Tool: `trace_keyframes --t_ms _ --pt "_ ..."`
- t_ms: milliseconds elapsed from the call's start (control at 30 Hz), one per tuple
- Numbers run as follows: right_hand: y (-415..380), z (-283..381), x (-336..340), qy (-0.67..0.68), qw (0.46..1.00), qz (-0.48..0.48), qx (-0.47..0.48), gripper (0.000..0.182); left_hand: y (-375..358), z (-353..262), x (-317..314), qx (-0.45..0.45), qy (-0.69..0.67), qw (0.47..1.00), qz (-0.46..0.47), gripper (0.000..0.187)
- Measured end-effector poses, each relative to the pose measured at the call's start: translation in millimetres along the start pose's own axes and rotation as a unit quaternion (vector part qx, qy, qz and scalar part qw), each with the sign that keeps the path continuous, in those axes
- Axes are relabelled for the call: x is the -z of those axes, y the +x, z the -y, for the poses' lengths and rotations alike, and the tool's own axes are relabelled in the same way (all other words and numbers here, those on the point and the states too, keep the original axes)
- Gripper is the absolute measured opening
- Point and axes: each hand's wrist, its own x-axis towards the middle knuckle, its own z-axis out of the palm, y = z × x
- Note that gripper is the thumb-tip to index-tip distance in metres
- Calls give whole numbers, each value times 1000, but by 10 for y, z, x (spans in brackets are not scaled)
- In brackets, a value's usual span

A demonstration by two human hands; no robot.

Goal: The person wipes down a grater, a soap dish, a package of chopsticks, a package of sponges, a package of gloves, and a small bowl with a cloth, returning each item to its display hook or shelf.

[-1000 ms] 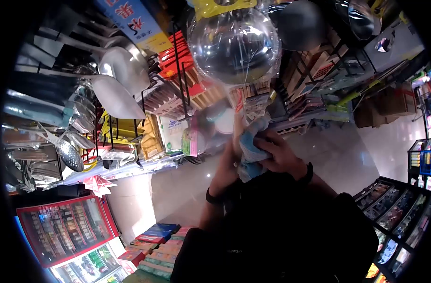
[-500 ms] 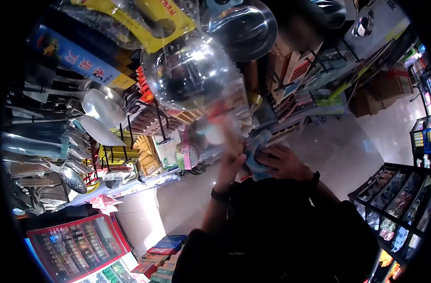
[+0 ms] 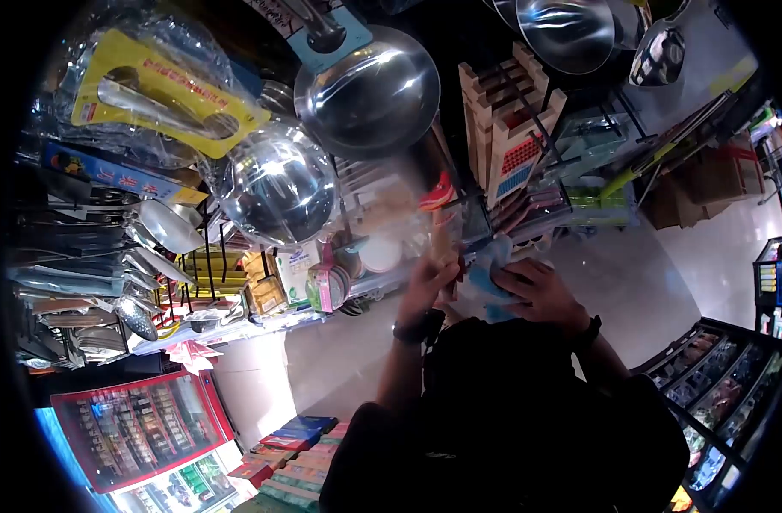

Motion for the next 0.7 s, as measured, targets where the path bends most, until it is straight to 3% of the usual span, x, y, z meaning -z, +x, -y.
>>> trace_keyframes --t_ms 267,700 --pt "-21 -181 161 10 1000 -7 4 60 53 89 -182 20 -55 998 4 37" --pt "-43 -222 80 22 1000 6 11 59 97 -30 -189 31 -65 997 23 33"
